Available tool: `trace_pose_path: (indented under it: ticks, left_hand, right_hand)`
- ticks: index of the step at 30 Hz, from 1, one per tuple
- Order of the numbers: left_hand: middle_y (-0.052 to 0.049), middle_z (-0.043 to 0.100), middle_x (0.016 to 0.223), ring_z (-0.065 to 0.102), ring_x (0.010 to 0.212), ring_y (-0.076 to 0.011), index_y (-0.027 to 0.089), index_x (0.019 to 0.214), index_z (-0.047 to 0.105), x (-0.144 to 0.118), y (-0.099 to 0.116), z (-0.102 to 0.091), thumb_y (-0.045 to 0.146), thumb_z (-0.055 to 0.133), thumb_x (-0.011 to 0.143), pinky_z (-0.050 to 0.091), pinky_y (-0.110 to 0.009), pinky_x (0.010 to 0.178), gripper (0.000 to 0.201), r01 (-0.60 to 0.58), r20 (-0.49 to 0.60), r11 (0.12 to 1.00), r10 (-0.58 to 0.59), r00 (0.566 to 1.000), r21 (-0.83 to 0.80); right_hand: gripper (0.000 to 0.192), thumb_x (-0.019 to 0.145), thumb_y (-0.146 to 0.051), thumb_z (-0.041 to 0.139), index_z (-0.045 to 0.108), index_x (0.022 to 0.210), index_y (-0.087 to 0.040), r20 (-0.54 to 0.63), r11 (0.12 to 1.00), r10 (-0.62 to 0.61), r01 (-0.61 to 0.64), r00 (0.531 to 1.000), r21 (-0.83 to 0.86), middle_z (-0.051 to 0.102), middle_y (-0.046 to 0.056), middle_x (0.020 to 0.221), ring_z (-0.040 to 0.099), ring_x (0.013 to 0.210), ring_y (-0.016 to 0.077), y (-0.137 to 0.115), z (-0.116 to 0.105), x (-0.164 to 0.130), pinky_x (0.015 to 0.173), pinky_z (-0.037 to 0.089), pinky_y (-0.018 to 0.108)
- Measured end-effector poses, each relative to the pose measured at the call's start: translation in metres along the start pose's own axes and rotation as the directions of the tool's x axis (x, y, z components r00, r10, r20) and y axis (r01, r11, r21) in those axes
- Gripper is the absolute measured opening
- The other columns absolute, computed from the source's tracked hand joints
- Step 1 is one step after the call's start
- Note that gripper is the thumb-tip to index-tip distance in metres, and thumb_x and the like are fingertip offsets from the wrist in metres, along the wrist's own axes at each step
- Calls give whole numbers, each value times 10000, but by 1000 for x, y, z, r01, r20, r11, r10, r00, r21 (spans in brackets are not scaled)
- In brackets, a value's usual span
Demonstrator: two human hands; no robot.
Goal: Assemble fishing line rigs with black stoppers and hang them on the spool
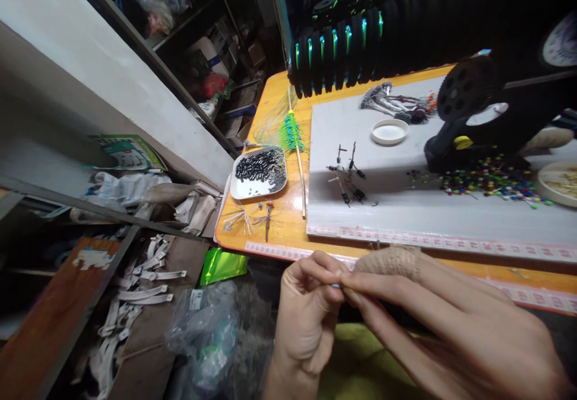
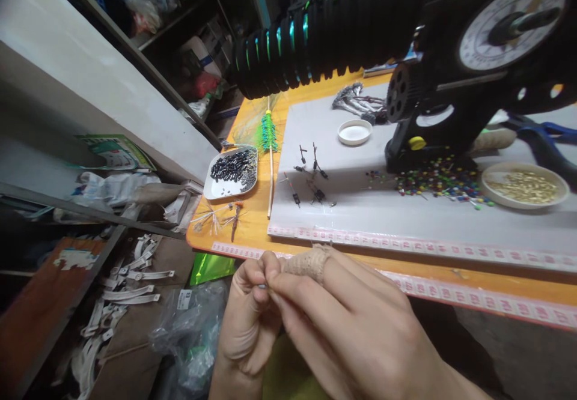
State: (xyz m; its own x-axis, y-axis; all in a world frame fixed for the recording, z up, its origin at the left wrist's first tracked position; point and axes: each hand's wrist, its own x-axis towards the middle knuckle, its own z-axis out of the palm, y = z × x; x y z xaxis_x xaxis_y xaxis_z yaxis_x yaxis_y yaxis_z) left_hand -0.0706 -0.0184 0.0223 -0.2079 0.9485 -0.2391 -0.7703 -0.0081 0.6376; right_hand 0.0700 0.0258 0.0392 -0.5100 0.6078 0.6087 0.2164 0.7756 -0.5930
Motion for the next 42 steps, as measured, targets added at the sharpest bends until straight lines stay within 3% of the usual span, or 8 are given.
trace_pose_path:
  ticks: [9, 16, 25, 31, 34, 38, 40, 42]
  left_hand:
    - [23, 659, 682, 639, 668, -72, 247, 614, 779, 2, -1, -3, 249, 973, 590, 541, -154, 655, 195, -69, 7, 993, 69, 998, 94]
    - [24, 693, 752, 663, 701, -74, 274, 723, 818, 5, 0, -12, 170, 915, 685, 555, -155, 655, 148, -293, 186, 923, 251, 950, 252]
    - [27, 668, 693, 619, 662, -67, 286, 711, 817, 8, 2, -9, 220, 931, 673, 525, -166, 666, 137, -240, 209, 946, 195, 958, 218]
    - [20, 659, 727, 629, 695, -76, 293, 730, 824, 11, 7, -12, 175, 934, 656, 527, -172, 671, 178, -221, 254, 930, 147, 956, 293]
    - [10, 663, 736, 651, 721, -99, 291, 773, 831, 13, 14, -11, 116, 903, 689, 554, -207, 703, 208, -359, 336, 837, 226, 914, 413]
    - [-1, 681, 812, 677, 810, -123, 272, 977, 816, 13, 19, -9, 19, 777, 803, 562, -247, 781, 310, -646, 509, 547, 404, 760, 532]
    - [7, 654, 810, 663, 808, -124, 261, 982, 797, 11, 17, -9, 34, 760, 826, 562, -255, 775, 279, -683, 522, 522, 443, 729, 511]
    - [10, 621, 816, 642, 798, -122, 242, 901, 777, 7, 13, -9, 110, 768, 847, 564, -258, 766, 143, -672, 473, 554, 478, 740, 492]
  right_hand:
    - [267, 963, -73, 562, 690, 1179, -165, 70, 999, -54, 54, 996, 8, 716, 61, 976, 689, 885, 127, 9, -5, 0, 760, 561, 198]
    - [340, 940, -102, 622, 703, 1210, -293, 184, 936, 58, -117, 981, 333, 691, 10, 929, 696, 835, 109, 21, -13, 7, 686, 559, 171]
    - [348, 888, -276, 759, 689, 1201, -411, 206, 887, 239, -299, 949, 352, 803, -79, 955, 753, 730, 80, 17, -18, 15, 676, 574, 119]
    - [251, 783, -300, 847, 784, 1024, -323, 225, 798, 340, -406, 913, 446, 805, -51, 806, 751, 662, 108, 15, -19, 26, 657, 582, 130]
    - [268, 770, -340, 853, 802, 1026, -278, 336, 679, 397, -520, 854, 518, 784, -16, 688, 756, 635, 155, 19, -20, 31, 656, 612, 186]
    - [312, 746, -372, 867, 794, 1005, -213, 350, 528, 509, -606, 787, 595, 795, 47, 742, 766, 660, 188, 24, -14, 28, 629, 624, 223]
    - [297, 767, -370, 854, 763, 1004, -215, 338, 492, 494, -578, 801, 651, 784, 38, 761, 760, 676, 173, 25, -9, 22, 622, 619, 213]
    - [225, 833, -319, 803, 714, 1026, -243, 270, 591, 426, -492, 863, 639, 764, 18, 824, 753, 752, 157, 27, -2, 17, 657, 614, 207]
